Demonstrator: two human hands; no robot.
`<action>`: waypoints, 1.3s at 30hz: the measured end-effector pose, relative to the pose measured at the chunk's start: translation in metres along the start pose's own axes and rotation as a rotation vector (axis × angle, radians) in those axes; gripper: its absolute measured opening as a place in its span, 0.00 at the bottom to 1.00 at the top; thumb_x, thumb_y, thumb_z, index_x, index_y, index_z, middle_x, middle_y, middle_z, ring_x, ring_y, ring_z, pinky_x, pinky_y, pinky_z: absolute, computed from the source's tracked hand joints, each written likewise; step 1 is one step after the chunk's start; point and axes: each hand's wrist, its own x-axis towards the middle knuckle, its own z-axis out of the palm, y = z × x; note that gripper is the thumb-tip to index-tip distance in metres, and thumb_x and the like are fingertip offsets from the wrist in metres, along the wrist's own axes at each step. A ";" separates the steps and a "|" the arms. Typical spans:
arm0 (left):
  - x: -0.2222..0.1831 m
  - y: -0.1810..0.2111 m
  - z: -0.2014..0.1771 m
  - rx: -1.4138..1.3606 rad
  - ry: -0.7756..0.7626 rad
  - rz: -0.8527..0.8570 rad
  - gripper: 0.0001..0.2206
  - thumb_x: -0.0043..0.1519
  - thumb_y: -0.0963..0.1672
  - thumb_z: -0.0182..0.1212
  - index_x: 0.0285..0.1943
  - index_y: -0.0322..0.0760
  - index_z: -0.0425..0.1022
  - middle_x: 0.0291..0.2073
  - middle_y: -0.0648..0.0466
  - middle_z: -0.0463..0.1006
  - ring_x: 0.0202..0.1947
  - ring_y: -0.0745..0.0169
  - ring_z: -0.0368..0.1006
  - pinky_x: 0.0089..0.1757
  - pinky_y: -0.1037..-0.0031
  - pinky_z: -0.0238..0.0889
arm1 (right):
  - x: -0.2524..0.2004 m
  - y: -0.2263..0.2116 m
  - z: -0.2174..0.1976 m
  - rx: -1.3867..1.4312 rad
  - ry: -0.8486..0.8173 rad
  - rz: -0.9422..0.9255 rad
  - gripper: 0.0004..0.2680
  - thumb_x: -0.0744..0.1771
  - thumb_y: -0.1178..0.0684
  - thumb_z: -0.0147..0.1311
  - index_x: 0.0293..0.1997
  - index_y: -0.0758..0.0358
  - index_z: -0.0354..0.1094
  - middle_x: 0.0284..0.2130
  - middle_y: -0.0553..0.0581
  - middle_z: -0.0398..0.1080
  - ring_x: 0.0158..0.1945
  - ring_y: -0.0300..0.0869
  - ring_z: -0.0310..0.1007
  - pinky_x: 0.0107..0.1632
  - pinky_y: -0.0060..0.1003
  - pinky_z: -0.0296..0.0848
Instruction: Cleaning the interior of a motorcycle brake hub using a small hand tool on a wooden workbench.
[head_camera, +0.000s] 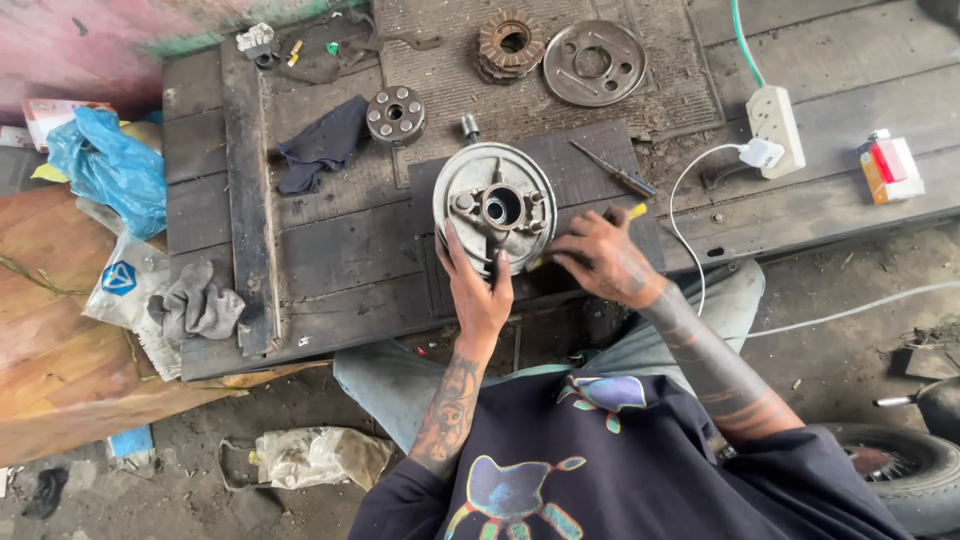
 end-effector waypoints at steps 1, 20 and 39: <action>0.000 0.002 -0.001 0.002 -0.003 -0.003 0.37 0.64 0.42 0.60 0.81 0.32 0.43 0.73 0.26 0.43 0.65 0.11 0.56 0.53 0.32 0.63 | -0.002 0.014 0.005 0.003 -0.002 0.002 0.02 0.65 0.47 0.59 0.37 0.45 0.75 0.32 0.48 0.69 0.40 0.46 0.70 0.54 0.52 0.55; 0.025 -0.022 -0.018 -0.125 -0.162 0.034 0.40 0.59 0.36 0.54 0.81 0.28 0.36 0.74 0.27 0.42 0.74 0.19 0.41 0.66 0.36 0.41 | -0.007 0.045 0.006 -0.174 0.011 0.003 0.03 0.66 0.47 0.60 0.40 0.44 0.77 0.35 0.49 0.68 0.43 0.44 0.66 0.59 0.55 0.51; 0.039 -0.026 -0.028 -0.201 -0.260 0.009 0.40 0.61 0.38 0.52 0.83 0.33 0.34 0.76 0.30 0.42 0.75 0.21 0.41 0.66 0.33 0.41 | 0.001 0.035 -0.009 -0.141 0.161 -0.008 0.04 0.69 0.49 0.59 0.45 0.49 0.76 0.36 0.50 0.66 0.41 0.43 0.64 0.61 0.49 0.51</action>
